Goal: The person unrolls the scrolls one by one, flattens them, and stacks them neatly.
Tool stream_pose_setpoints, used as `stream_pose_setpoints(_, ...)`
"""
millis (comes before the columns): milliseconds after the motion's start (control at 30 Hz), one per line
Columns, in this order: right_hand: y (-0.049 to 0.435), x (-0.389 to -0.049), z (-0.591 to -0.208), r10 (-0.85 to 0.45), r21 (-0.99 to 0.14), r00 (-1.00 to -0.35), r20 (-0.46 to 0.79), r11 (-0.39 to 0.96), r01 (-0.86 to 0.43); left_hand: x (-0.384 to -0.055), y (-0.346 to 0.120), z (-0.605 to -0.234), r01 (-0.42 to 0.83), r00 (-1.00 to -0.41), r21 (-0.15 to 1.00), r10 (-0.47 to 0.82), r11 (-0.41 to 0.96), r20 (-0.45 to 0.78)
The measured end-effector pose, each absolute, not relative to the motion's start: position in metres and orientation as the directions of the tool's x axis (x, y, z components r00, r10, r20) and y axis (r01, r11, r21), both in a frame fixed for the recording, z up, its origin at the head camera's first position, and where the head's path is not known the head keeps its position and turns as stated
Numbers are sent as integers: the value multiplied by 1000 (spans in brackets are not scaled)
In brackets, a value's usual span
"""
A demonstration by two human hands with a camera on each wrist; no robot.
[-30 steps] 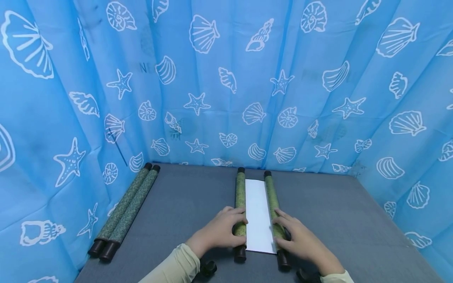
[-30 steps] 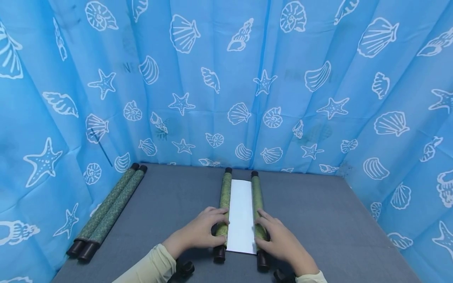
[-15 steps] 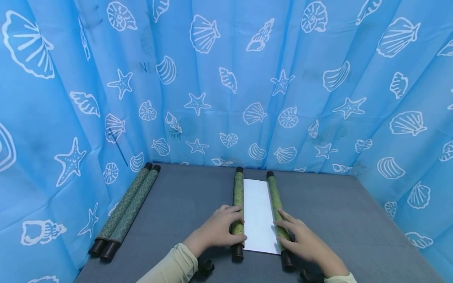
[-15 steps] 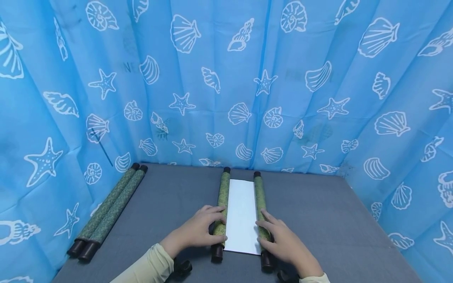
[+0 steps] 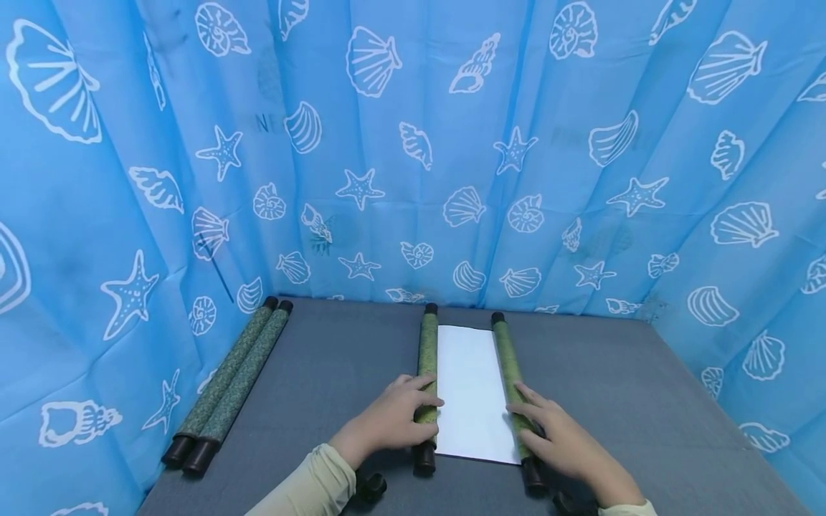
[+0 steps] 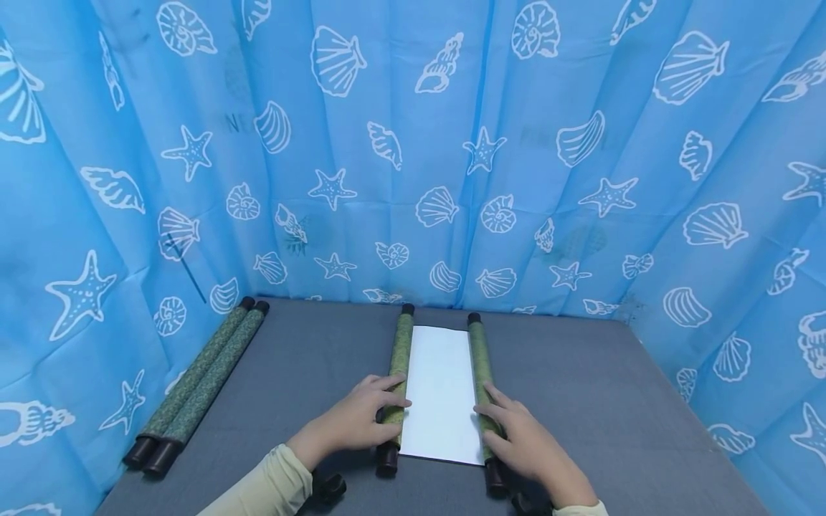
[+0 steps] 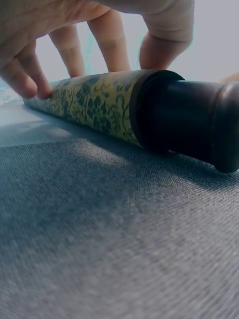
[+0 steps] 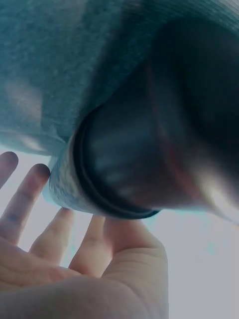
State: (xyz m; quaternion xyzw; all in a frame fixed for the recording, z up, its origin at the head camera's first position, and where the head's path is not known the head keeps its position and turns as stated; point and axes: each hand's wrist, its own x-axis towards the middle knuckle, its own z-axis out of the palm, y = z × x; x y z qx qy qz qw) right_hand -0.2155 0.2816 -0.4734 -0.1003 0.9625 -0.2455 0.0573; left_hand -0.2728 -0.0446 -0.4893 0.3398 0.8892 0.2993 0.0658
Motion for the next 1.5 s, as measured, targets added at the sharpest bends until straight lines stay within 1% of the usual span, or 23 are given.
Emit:
stream_pose_setpoints(167,284,-215,-474,-226,-465,-973,-44,867,-180,-273,-48,-488,566,-764,573,638,592,96)
stream_pose_setpoints(400,287,-214,-474,-226,-452,-974,-36,872,-185,-274,-51,-489,575,-771,530,629,624,96)
stream_pose_setpoints(567,288,-212,-473,-212,-459,-977,-29,871,-176,-275,-53,-488,566,-783,528,614,633,104)
stream_pose_setpoints(700,289,-212,-472,-228,-457,-973,-25,869,-192,-274,-54,-488,559,-788,536,606,633,105)
stream_pose_setpoints(967,291,-214,-474,-238,-441,-971,-15,874,-207,-273,-54,-487,583,-774,524,621,621,126)
stream_pose_setpoints(1167,293,-214,-475,-247,-420,-969,8,878,-228,-275,-56,-489,579,-779,506,617,639,112)
stream_pose_setpoints(1500,295,-214,-471,-221,-450,-975,-29,874,-184,-277,-59,-491,568,-797,497,588,656,136)
